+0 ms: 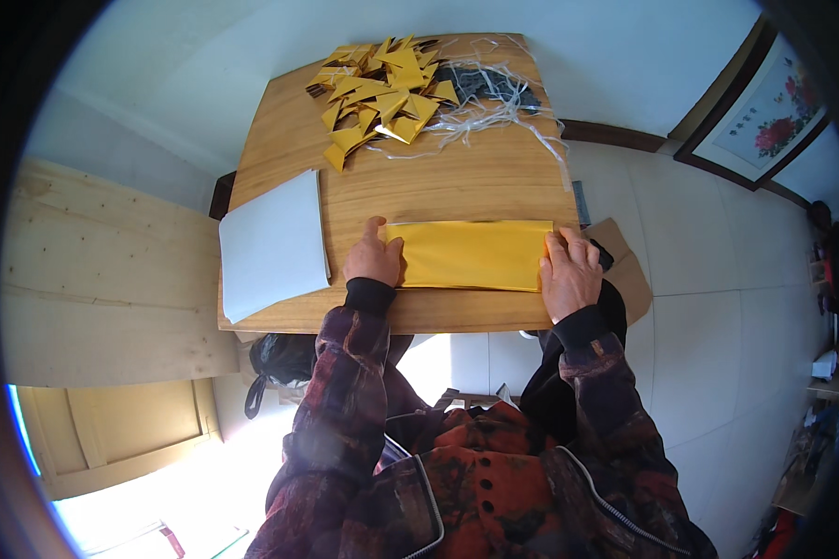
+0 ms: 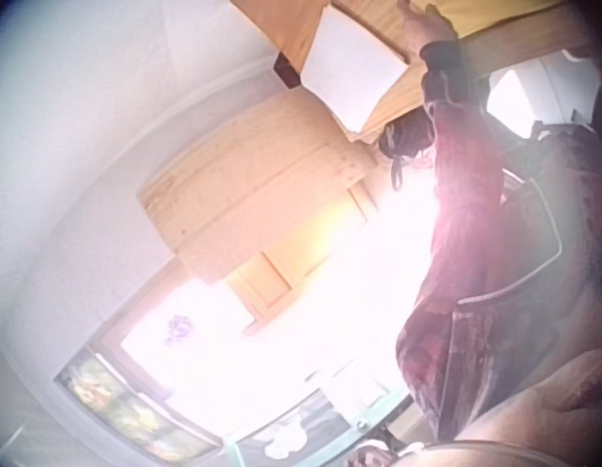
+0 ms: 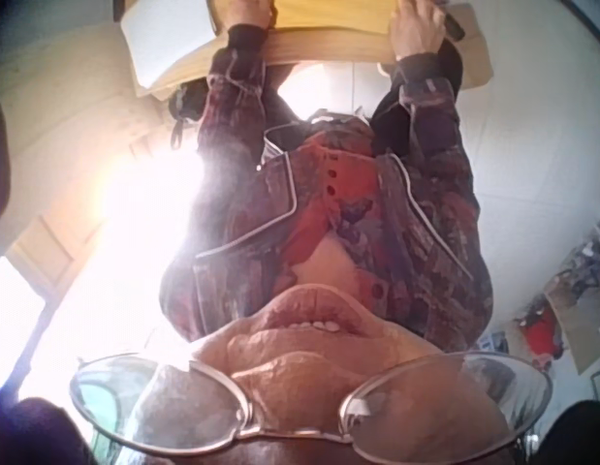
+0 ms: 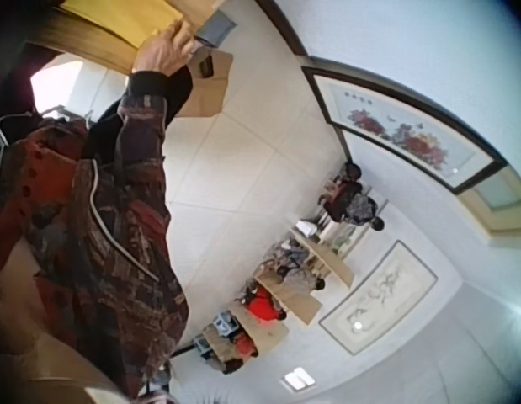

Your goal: The person folds a rectangular sheet of gold-colored paper by hand on a wooden table, creating a triangular origami shape. They repeat the folding sequence with a second sheet, pressing creases and tucking flaps to form a compact folded piece.

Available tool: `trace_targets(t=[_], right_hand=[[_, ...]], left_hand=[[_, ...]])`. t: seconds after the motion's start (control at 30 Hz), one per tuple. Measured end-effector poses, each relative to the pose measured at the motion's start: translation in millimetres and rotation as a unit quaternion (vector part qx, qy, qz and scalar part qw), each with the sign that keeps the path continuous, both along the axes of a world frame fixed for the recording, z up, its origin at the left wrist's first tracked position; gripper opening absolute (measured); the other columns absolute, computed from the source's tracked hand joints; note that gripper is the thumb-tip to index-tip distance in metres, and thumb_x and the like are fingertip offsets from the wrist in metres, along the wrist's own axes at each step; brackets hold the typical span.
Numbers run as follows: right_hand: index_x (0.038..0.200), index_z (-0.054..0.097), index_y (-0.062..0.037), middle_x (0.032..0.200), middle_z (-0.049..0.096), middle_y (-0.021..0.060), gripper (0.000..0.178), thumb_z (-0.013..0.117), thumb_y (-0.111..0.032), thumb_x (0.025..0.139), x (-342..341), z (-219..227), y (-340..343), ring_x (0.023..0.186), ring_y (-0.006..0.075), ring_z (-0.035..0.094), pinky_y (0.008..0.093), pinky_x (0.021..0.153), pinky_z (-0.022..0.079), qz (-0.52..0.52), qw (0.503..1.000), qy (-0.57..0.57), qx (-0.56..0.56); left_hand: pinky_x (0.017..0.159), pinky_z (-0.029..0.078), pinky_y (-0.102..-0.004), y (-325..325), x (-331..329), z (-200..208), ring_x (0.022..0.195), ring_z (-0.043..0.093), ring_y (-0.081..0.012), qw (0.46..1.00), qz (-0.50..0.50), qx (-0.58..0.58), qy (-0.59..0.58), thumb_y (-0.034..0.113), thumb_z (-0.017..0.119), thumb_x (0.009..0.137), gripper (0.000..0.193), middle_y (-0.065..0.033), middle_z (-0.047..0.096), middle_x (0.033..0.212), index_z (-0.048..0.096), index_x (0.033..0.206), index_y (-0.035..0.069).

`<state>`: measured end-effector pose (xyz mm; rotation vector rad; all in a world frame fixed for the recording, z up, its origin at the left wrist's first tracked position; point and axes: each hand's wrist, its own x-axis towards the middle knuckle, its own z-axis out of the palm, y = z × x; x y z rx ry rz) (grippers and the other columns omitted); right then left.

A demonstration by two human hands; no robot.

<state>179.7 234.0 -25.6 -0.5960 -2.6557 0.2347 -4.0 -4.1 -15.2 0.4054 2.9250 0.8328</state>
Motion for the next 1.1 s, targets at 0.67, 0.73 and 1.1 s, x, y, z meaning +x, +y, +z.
trace_targets(t=[0.67,0.73,1.1], right_hand=[[0.118,0.064,-0.0111,0.128,0.054,0.0038,0.035,0.066,-0.022,0.086,-1,0,-2,0.117,0.03,0.048,0.0422,0.092,0.044,-0.014,1.0,-0.004,-0.01],[0.118,0.064,-0.0113,0.128,0.054,0.0034,0.035,0.066,-0.023,0.085,0,0,-2,0.117,0.03,0.048,0.0425,0.092,0.044,-0.017,1.0,-0.002,-0.004],[0.118,0.061,-0.0127,0.127,0.052,0.0028,0.035,0.067,-0.023,0.085,-1,-3,-3,0.118,0.0268,0.046,0.0438,0.091,0.043,-0.013,1.0,0.005,0.007]], left_hand=[[0.119,0.012,-0.0472,82,137,-11,0.144,0.028,-0.0237,0.889,-0.416,-0.061,0.178,0.055,0.06,0.083,0.078,-0.0066,0.038,0.151,0.042,0.142,0.007],[0.119,0.01,-0.0481,72,134,-17,0.144,0.026,-0.0238,0.88,-0.42,-0.076,0.207,0.059,0.059,0.082,0.083,-0.0066,0.033,0.154,0.038,0.145,0.008],[0.118,0.011,-0.0501,26,116,-15,0.145,0.024,-0.0237,0.901,-0.384,-0.133,0.151,0.042,0.075,0.075,0.092,-0.0062,0.026,0.157,0.029,0.15,0.016]])
